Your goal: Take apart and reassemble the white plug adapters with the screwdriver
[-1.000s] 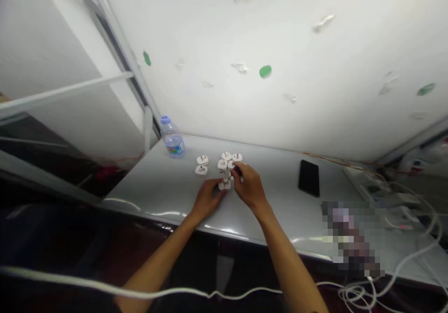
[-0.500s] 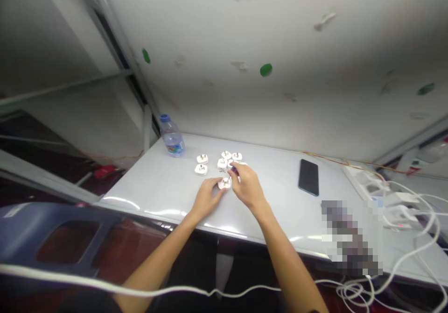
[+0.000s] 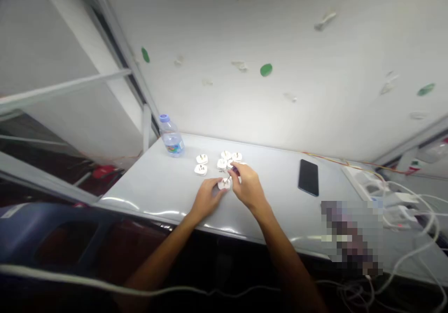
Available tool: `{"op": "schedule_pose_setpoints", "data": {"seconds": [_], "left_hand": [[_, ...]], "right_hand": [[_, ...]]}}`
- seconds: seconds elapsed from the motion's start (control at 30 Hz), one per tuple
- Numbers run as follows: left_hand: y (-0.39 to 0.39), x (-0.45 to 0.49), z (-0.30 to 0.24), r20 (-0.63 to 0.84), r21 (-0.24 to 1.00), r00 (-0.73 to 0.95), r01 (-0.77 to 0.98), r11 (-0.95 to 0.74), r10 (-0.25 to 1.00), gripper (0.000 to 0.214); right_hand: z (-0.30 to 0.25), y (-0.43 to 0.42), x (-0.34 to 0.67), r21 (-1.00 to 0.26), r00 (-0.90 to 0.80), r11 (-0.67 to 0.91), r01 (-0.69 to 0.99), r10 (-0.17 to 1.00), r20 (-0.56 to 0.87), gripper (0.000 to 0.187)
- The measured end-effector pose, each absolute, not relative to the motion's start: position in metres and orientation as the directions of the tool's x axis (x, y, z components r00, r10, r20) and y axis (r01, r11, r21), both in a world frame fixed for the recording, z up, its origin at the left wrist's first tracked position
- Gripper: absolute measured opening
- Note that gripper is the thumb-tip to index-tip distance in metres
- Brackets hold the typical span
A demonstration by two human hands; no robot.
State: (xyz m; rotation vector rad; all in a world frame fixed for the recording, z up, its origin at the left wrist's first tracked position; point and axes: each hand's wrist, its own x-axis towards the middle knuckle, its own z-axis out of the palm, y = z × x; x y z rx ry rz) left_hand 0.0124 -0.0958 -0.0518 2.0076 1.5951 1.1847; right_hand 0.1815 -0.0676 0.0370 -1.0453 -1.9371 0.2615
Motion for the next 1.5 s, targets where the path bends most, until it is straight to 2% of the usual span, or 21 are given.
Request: {"op": "schedule_pose_setpoints", "data": {"seconds": [0.23,0.43,0.77,0.97,1.17,1.33,1.4,1.5], "left_hand": [[-0.095,0.012,-0.052,0.403,0.69,0.031,0.647,-0.326,0.915,0.03],[-0.094,0.012,-0.054,0.415,0.684,0.039,0.645,-0.34,0.909,0.031],[-0.094,0.011,-0.056,0.433,0.672,0.041,0.651,-0.353,0.901,0.029],[-0.094,0.011,-0.056,0.414,0.677,0.043,0.653,-0.339,0.909,0.031],[-0.094,0.011,-0.056,0.423,0.674,0.042,0.653,-0.346,0.905,0.031],[-0.094,0.011,-0.057,0.424,0.675,0.028,0.656,-0.337,0.905,0.03],[-0.094,0.011,-0.057,0.427,0.676,0.028,0.654,-0.339,0.904,0.03],[-0.094,0.012,-0.056,0.416,0.678,0.029,0.656,-0.331,0.909,0.03]], "right_hand": [[0.033,-0.065,0.18,-0.524,-0.273,0.631,0.571,0.749,0.604,0.024],[0.038,-0.065,0.179,-0.448,-0.382,0.694,0.564,0.7,0.604,0.028],[0.045,-0.067,0.177,-0.432,-0.505,0.699,0.57,0.713,0.486,0.042],[0.039,-0.063,0.176,-0.432,-0.464,0.724,0.539,0.682,0.565,0.032],[0.039,-0.063,0.175,-0.404,-0.52,0.738,0.54,0.671,0.529,0.04],[0.043,-0.064,0.175,-0.353,-0.522,0.725,0.591,0.678,0.517,0.031],[0.044,-0.064,0.175,-0.348,-0.523,0.708,0.615,0.696,0.493,0.035],[0.044,-0.063,0.176,-0.38,-0.558,0.733,0.564,0.678,0.479,0.043]]}}
